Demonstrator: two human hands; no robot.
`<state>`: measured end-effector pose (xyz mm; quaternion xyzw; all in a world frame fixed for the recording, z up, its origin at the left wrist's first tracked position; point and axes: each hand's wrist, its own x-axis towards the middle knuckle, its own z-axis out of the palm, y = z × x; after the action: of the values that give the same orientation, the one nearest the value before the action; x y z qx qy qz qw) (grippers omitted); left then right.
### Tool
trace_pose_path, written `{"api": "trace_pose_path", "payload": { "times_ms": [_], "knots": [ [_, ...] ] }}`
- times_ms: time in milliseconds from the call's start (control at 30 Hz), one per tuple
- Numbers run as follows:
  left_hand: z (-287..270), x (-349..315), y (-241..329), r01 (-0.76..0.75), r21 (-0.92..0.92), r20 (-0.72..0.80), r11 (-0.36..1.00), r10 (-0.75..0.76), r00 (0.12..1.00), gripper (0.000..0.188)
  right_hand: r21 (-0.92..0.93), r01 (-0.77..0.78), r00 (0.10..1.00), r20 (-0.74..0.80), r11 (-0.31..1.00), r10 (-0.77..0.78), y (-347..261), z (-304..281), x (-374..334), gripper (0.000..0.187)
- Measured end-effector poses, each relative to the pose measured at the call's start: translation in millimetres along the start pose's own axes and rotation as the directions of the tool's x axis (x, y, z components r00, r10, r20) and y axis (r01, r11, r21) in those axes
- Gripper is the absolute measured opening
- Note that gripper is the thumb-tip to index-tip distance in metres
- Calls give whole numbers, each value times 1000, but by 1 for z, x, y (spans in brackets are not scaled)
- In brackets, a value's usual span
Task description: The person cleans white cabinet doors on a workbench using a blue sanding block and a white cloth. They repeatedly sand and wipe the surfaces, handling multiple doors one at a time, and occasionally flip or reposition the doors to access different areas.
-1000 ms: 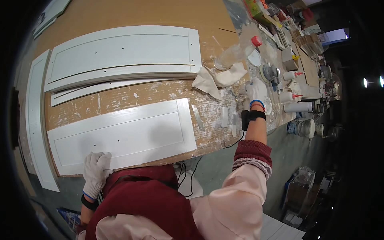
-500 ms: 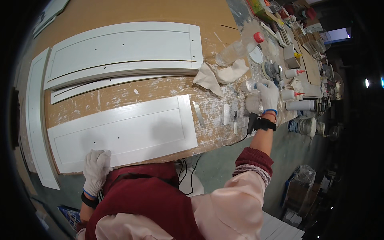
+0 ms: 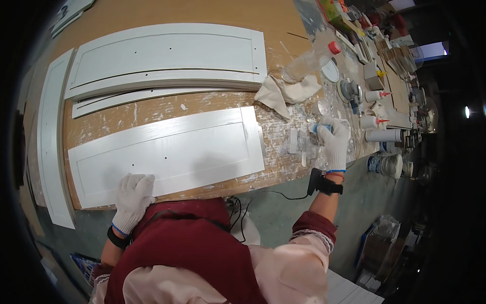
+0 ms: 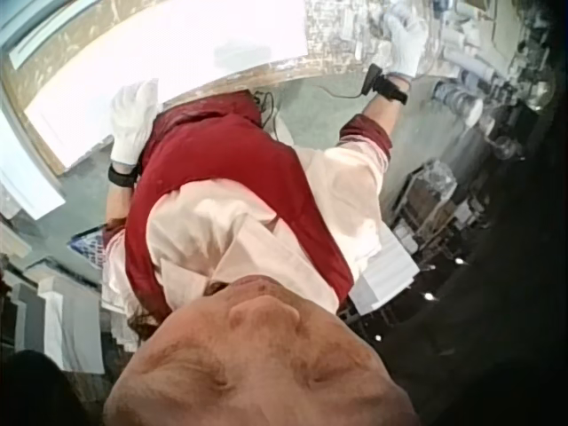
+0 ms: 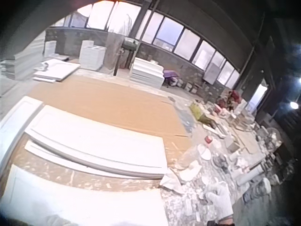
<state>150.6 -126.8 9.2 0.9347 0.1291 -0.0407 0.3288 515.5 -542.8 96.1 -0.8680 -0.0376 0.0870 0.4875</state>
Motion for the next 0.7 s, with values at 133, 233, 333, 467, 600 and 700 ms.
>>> {"api": "trace_pose_path", "payload": {
  "times_ms": [133, 233, 333, 467, 600, 700],
  "knots": [
    [-11, 12, 21, -134, 126, -38, 983, 140, 989, 61, -428, 66, 990, -88, 901, -115, 14, 12, -17, 27],
    [3, 12, 11, -23, 12, 12, 1000, 23, 1000, 57, -467, 85, 982, -109, 880, -152, 8, 27, -27, 34],
    [-3, 21, 21, 100, -78, 99, 992, -92, 991, 50, -615, 142, 976, -42, 776, -212, 25, 38, -30, 36],
    [-24, 32, 41, 233, -59, 171, 971, -221, 960, 41, -642, 201, 949, -59, 740, -309, 32, 46, -30, 34],
    [-4, 16, 19, -201, 314, -114, 928, 247, 962, 40, -620, 102, 981, -68, 778, -183, 26, 47, -28, 34],
    [-9, 16, 24, -157, 302, -83, 940, 190, 978, 41, -653, 203, 967, 18, 730, -254, 49, 39, -18, 32]
  ]
}}
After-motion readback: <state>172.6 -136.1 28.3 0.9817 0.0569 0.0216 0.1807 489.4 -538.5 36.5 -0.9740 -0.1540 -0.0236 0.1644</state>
